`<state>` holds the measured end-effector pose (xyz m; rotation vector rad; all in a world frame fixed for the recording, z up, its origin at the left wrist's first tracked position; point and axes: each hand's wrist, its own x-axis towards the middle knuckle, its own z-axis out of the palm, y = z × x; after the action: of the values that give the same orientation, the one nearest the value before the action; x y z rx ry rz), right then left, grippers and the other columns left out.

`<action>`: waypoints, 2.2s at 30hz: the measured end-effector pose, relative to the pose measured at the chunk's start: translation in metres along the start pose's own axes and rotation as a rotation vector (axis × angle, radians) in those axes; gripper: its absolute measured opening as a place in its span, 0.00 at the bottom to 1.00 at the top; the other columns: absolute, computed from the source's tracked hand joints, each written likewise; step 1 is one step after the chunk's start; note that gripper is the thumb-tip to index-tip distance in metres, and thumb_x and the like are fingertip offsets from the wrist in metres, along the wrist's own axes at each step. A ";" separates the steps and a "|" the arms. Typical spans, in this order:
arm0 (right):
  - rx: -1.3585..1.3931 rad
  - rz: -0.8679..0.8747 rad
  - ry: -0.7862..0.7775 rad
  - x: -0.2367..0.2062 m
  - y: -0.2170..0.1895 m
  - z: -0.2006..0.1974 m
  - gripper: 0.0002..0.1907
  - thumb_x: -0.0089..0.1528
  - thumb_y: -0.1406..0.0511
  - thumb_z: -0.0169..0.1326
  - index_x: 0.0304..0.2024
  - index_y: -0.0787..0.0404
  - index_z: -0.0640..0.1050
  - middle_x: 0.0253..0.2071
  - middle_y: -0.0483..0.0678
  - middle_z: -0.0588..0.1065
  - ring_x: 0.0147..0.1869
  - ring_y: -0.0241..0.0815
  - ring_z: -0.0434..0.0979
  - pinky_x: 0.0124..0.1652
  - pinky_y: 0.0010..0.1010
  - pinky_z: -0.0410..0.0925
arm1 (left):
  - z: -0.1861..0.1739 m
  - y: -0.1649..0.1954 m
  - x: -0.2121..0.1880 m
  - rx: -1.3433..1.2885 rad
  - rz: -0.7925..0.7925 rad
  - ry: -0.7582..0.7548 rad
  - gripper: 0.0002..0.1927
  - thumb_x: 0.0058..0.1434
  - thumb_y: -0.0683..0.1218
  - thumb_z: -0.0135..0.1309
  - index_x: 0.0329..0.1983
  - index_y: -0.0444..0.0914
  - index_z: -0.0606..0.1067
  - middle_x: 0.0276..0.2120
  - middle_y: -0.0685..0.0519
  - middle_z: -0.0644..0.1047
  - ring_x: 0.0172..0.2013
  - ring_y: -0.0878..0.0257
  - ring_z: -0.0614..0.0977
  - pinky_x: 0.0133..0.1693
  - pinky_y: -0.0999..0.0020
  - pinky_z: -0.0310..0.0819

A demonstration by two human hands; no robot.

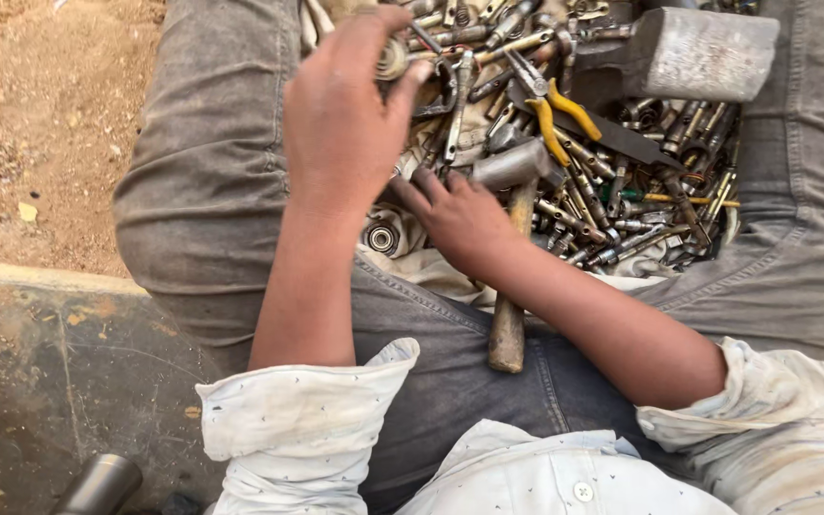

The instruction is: The person sits on the ground with a pile of used metal parts on a cloth and disassembles them one at a time. They pull a fitting off a metal tube by hand, grip parts with pliers, and strike components with a hammer to separate pieces, setting parts back on the pile.

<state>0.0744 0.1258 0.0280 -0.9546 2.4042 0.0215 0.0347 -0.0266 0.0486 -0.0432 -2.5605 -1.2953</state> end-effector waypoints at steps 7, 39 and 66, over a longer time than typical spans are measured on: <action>0.156 -0.013 0.087 -0.007 0.003 -0.001 0.41 0.50 0.73 0.56 0.67 0.60 0.63 0.57 0.59 0.69 0.51 0.61 0.77 0.46 0.49 0.71 | 0.000 -0.011 -0.002 0.051 0.115 0.090 0.19 0.63 0.43 0.70 0.54 0.41 0.75 0.43 0.54 0.82 0.43 0.55 0.85 0.43 0.58 0.80; 0.769 -0.108 0.539 -0.005 0.042 0.000 0.21 0.67 0.69 0.64 0.58 0.61 0.69 0.53 0.55 0.79 0.57 0.54 0.83 0.52 0.39 0.77 | -0.002 -0.022 -0.007 -0.261 0.221 0.158 0.13 0.71 0.42 0.69 0.41 0.35 0.74 0.34 0.53 0.78 0.32 0.61 0.80 0.34 0.67 0.72; 0.980 -0.141 0.404 0.008 0.042 0.013 0.28 0.67 0.57 0.61 0.66 0.58 0.68 0.61 0.55 0.77 0.64 0.54 0.79 0.58 0.41 0.74 | -0.036 0.052 -0.011 -0.561 0.412 0.034 0.25 0.63 0.44 0.73 0.58 0.36 0.73 0.51 0.41 0.81 0.50 0.55 0.88 0.52 0.66 0.87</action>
<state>0.0492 0.1554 0.0057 -0.6576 2.2060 -1.3688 0.0609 -0.0227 0.1068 -0.6119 -1.9349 -1.7514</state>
